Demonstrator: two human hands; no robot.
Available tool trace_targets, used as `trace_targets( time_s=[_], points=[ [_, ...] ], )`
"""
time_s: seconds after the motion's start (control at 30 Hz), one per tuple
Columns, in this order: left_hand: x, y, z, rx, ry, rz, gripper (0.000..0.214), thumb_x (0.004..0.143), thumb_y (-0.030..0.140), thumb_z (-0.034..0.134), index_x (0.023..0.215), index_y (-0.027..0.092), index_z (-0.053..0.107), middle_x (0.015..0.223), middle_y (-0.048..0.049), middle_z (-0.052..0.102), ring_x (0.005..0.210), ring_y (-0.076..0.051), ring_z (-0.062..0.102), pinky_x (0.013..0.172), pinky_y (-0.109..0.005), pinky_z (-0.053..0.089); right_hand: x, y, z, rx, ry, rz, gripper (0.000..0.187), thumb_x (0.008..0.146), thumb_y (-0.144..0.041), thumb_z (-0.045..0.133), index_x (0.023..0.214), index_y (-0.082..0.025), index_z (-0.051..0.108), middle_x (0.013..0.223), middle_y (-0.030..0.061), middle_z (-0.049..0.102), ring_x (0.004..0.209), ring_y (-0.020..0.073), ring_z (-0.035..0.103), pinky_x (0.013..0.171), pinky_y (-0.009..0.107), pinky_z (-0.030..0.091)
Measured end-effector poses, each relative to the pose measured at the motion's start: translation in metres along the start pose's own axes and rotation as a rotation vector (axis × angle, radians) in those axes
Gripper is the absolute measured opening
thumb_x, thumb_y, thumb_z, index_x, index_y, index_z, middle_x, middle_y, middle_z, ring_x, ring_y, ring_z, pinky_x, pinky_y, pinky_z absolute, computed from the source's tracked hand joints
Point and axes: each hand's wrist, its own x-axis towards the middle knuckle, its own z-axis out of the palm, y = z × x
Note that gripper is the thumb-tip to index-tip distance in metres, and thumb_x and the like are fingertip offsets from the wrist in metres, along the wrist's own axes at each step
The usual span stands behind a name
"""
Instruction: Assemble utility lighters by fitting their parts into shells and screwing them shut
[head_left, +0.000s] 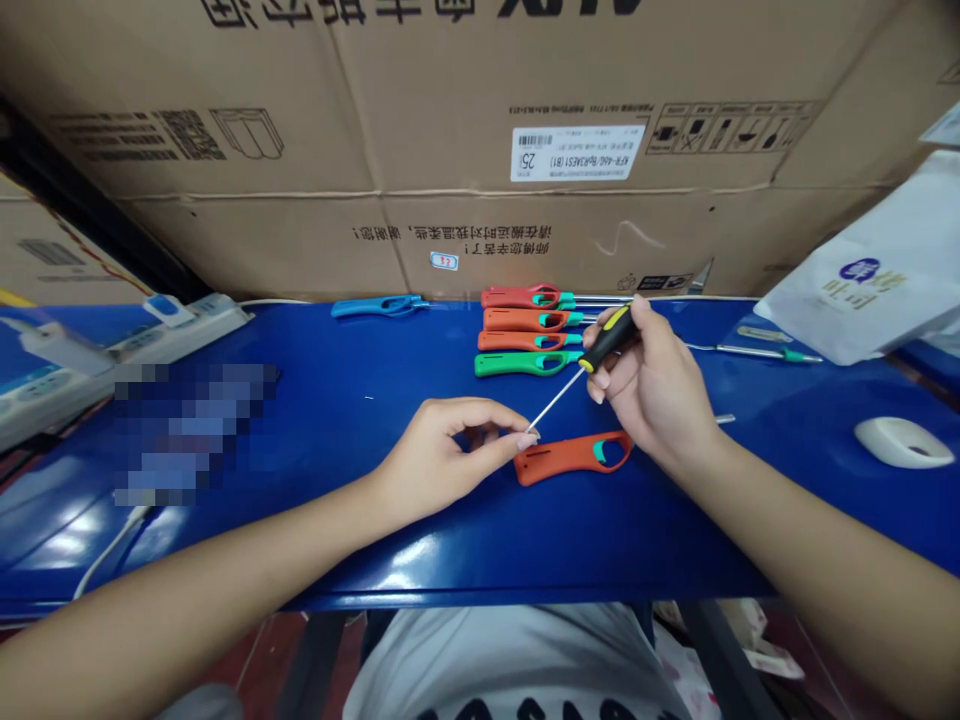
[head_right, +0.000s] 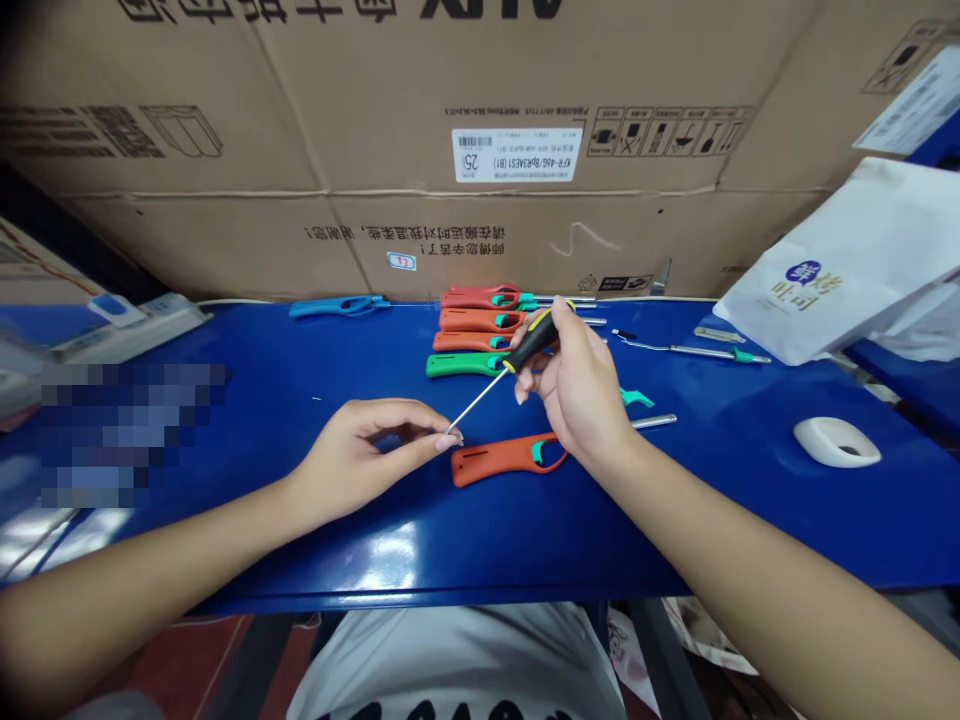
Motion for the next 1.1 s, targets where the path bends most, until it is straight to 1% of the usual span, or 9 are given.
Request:
trace_targets(
  time_s=[0.13, 0.27, 0.43, 0.6, 0.73, 0.9, 1.1],
  points=[
    [0.000, -0.001, 0.001, 0.008, -0.002, -0.011, 0.015, 0.088, 0.029, 0.072, 0.088, 0.016, 0.079, 0.082, -0.0040, 0.079, 0.066, -0.014, 0.065, 0.060, -0.024, 0.048, 0.000, 0.002, -0.002, -0.077, -0.026, -0.072, 0.047, 0.089, -0.070, 0.055, 0.083, -0.024, 0.053, 0.077, -0.0006, 0.061, 0.045, 0.0095, 0.048, 0.037, 0.025, 0.043],
    [0.000, -0.004, 0.002, 0.035, -0.017, -0.040, 0.015, 0.087, 0.030, 0.072, 0.088, 0.017, 0.081, 0.081, -0.0034, 0.079, 0.064, -0.012, 0.062, 0.058, -0.023, 0.045, -0.003, 0.003, -0.003, -0.159, -0.050, -0.167, 0.040, 0.092, -0.067, 0.054, 0.090, -0.027, 0.055, 0.081, -0.0004, 0.062, 0.047, 0.0114, 0.052, 0.038, 0.027, 0.045],
    [0.001, -0.009, 0.003, 0.052, -0.022, -0.082, 0.014, 0.087, 0.029, 0.073, 0.088, 0.017, 0.081, 0.075, -0.0017, 0.077, 0.058, -0.011, 0.058, 0.055, -0.022, 0.042, -0.012, -0.004, -0.002, -0.101, -0.132, -0.264, 0.032, 0.091, -0.059, 0.062, 0.096, -0.027, 0.058, 0.084, -0.0002, 0.063, 0.050, 0.0124, 0.056, 0.037, 0.027, 0.046],
    [0.001, -0.008, 0.003, 0.009, -0.042, -0.061, 0.012, 0.087, 0.026, 0.073, 0.090, 0.017, 0.081, 0.083, -0.0025, 0.080, 0.063, -0.012, 0.062, 0.058, -0.022, 0.045, -0.014, -0.007, -0.002, -0.127, -0.117, -0.255, 0.032, 0.091, -0.060, 0.062, 0.096, -0.029, 0.057, 0.084, -0.0004, 0.064, 0.046, 0.0113, 0.054, 0.037, 0.027, 0.046],
    [0.001, -0.007, 0.002, -0.017, -0.047, -0.045, 0.013, 0.088, 0.025, 0.073, 0.093, 0.017, 0.081, 0.089, -0.0033, 0.081, 0.068, -0.013, 0.066, 0.061, -0.022, 0.048, -0.010, -0.005, -0.003, -0.084, -0.115, -0.246, 0.032, 0.092, -0.059, 0.061, 0.095, -0.027, 0.057, 0.084, -0.0009, 0.064, 0.045, 0.0096, 0.053, 0.037, 0.026, 0.047],
    [0.001, -0.008, 0.002, -0.026, -0.055, -0.059, 0.014, 0.089, 0.026, 0.072, 0.094, 0.016, 0.081, 0.091, -0.0047, 0.081, 0.077, -0.016, 0.071, 0.065, -0.023, 0.051, -0.006, -0.002, -0.006, -0.006, -0.175, -0.277, 0.032, 0.092, -0.055, 0.065, 0.096, -0.025, 0.057, 0.079, -0.0025, 0.062, 0.043, 0.0089, 0.053, 0.032, 0.024, 0.044],
    [0.001, -0.011, 0.003, -0.052, -0.056, -0.084, 0.016, 0.089, 0.028, 0.072, 0.094, 0.016, 0.081, 0.093, -0.0048, 0.081, 0.079, -0.017, 0.073, 0.067, -0.023, 0.053, -0.003, 0.001, -0.009, -0.005, -0.219, -0.314, 0.028, 0.098, -0.053, 0.057, 0.097, -0.025, 0.056, 0.080, -0.0023, 0.061, 0.043, 0.0094, 0.055, 0.031, 0.025, 0.045]
  ],
)
